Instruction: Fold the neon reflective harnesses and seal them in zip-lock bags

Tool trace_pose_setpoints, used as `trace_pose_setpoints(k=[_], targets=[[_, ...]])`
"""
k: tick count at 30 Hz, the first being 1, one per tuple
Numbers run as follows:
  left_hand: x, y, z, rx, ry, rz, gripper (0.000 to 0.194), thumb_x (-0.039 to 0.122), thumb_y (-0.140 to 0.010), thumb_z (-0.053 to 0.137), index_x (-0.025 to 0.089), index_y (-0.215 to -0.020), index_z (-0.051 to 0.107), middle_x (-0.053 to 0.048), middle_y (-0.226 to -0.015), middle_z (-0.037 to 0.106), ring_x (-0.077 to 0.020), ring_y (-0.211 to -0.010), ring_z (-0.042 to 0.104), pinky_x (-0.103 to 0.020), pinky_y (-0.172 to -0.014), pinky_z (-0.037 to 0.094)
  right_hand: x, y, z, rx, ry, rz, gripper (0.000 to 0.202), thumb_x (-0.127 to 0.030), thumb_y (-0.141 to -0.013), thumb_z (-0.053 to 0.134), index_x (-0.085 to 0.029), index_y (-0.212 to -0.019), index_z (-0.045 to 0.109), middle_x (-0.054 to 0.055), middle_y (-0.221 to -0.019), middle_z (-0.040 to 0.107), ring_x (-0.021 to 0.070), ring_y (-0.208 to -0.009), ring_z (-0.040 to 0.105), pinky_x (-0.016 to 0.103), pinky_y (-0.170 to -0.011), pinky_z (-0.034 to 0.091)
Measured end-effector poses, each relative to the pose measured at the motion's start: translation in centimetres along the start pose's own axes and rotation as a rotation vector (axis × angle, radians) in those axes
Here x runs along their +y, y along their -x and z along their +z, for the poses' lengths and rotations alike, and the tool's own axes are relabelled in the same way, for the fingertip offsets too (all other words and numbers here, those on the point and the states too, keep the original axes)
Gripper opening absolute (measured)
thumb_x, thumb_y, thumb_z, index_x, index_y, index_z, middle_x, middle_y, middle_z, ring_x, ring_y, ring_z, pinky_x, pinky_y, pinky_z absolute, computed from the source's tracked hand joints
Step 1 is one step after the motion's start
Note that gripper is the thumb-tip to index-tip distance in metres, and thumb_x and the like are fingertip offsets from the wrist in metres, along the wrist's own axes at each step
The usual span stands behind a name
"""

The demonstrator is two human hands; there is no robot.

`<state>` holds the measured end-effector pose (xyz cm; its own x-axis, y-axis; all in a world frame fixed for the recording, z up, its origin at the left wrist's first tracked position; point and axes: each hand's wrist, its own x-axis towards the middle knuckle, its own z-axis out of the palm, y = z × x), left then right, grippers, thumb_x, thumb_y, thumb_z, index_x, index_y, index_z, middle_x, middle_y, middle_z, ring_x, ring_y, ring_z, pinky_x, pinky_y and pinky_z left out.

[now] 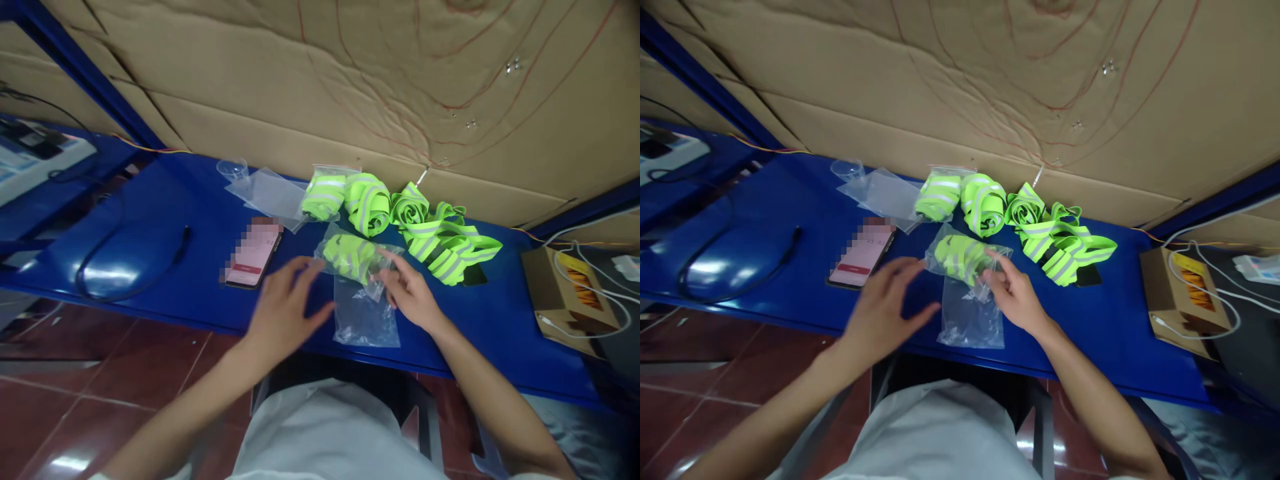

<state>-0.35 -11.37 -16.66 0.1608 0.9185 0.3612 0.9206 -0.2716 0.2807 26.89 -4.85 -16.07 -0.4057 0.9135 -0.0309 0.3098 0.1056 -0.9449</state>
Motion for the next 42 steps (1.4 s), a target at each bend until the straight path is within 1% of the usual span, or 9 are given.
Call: trace_pose_setpoints(k=[4,8,13,18,22,27,32,37,42], targets=[[1.7,-1.5,2.5,-0.065,0.101,0.303,0.07,0.042,-0.095,0.068,0.022,-0.156,0.041,-0.02,-0.157,0.046,-0.037,-0.146,0.044,-0.053,-0.117,0.04,-2.1,2.4,-1.1,-0.416,0.092,-0.108,0.061,-0.034,-0.109,0.046,-0.033,-0.166,0.024,0.003,-0.109,0.08,0.0086,-0.05,0.06,0.025,-0.055,0.056],[1.0,-4.2,1.1,-0.191,0.259,0.354,0.055,0.018,-0.097,0.058,0.025,-0.151,0.051,-0.014,-0.155,0.052,-0.032,-0.144,0.049,-0.048,-0.115,0.043,-2.1,3.4,-1.9,0.008,0.504,-0.501,0.048,-0.024,-0.1,0.066,-0.037,-0.145,0.057,0.004,-0.118,0.077,0.0211,-0.096,0.075,0.036,-0.088,0.061],[1.9,-7.7,-2.1,-0.317,0.855,0.309,0.052,0.042,-0.102,0.06,0.02,-0.148,0.054,-0.012,-0.146,0.062,-0.0246,-0.137,0.057,-0.036,-0.118,0.043,-2.3,2.2,-1.9,0.478,0.631,-0.713,0.102,-0.059,-0.073,0.089,-0.034,-0.158,0.039,0.014,-0.151,0.047,0.0373,-0.138,0.051,0.055,-0.114,0.049],[3.1,-8.9,1.2,-0.549,1.471,0.06,0.065,0.065,-0.102,0.048,0.016,-0.141,0.064,-0.012,-0.143,0.066,-0.0269,-0.134,0.061,-0.035,-0.116,0.046,-1.4,-0.1,-1.5,0.303,0.203,-0.353,0.084,-0.066,-0.089,0.07,-0.03,-0.156,0.037,0.013,-0.154,0.05,0.0295,-0.136,0.057,0.044,-0.109,0.055],[2.8,-8.2,4.7,-0.386,1.44,-0.285,0.071,0.074,-0.093,0.056,0.014,-0.128,0.074,-0.013,-0.144,0.065,-0.0306,-0.137,0.058,-0.042,-0.124,0.039,1.5,-1.0,-0.5,0.231,0.147,-0.187,0.061,-0.057,-0.101,0.057,-0.026,-0.152,0.044,0.012,-0.148,0.06,0.025,-0.133,0.062,0.04,-0.109,0.054],[1.8,-8.7,4.0,-0.201,1.578,-0.538,0.059,0.066,-0.095,0.061,0.018,-0.126,0.076,-0.008,-0.137,0.071,-0.0274,-0.136,0.06,-0.037,-0.123,0.04,0.4,3.3,0.2,0.38,0.584,-0.35,0.06,-0.04,-0.101,0.062,-0.024,-0.157,0.044,0.013,-0.152,0.056,0.0268,-0.141,0.053,0.046,-0.12,0.043],[0.7,-10.3,2.8,-0.029,1.675,-0.741,0.044,0.054,-0.087,0.077,0.019,-0.113,0.08,-0.008,-0.126,0.076,-0.0255,-0.125,0.067,-0.032,-0.109,0.051,-0.6,8.2,0.4,-0.297,0.9,-0.772,0.05,-0.057,-0.107,0.045,-0.021,-0.132,0.068,0.003,-0.13,0.074,0.0199,-0.126,0.065,0.038,-0.125,0.037],[0.2,-10.5,3.1,0.005,1.685,-0.707,0.045,0.056,-0.09,0.074,0.02,-0.117,0.076,-0.007,-0.12,0.077,-0.0213,-0.109,0.071,-0.029,-0.093,0.058,2.7,5.3,-4.3,-0.109,1.13,-0.559,0.036,-0.029,-0.105,0.058,-0.014,-0.137,0.064,0.013,-0.143,0.067,0.0259,-0.135,0.062,0.046,-0.117,0.05],[0.3,-9.9,2.3,-0.006,1.448,-0.474,0.041,0.054,-0.098,0.064,0.017,-0.106,0.08,-0.005,-0.107,0.079,-0.0167,-0.101,0.071,-0.023,-0.091,0.055,2.7,-0.7,-7.6,-0.051,1.159,-0.569,0.03,-0.027,-0.101,0.064,-0.016,-0.129,0.068,0.016,-0.141,0.067,0.0317,-0.134,0.063,0.053,-0.115,0.051]])
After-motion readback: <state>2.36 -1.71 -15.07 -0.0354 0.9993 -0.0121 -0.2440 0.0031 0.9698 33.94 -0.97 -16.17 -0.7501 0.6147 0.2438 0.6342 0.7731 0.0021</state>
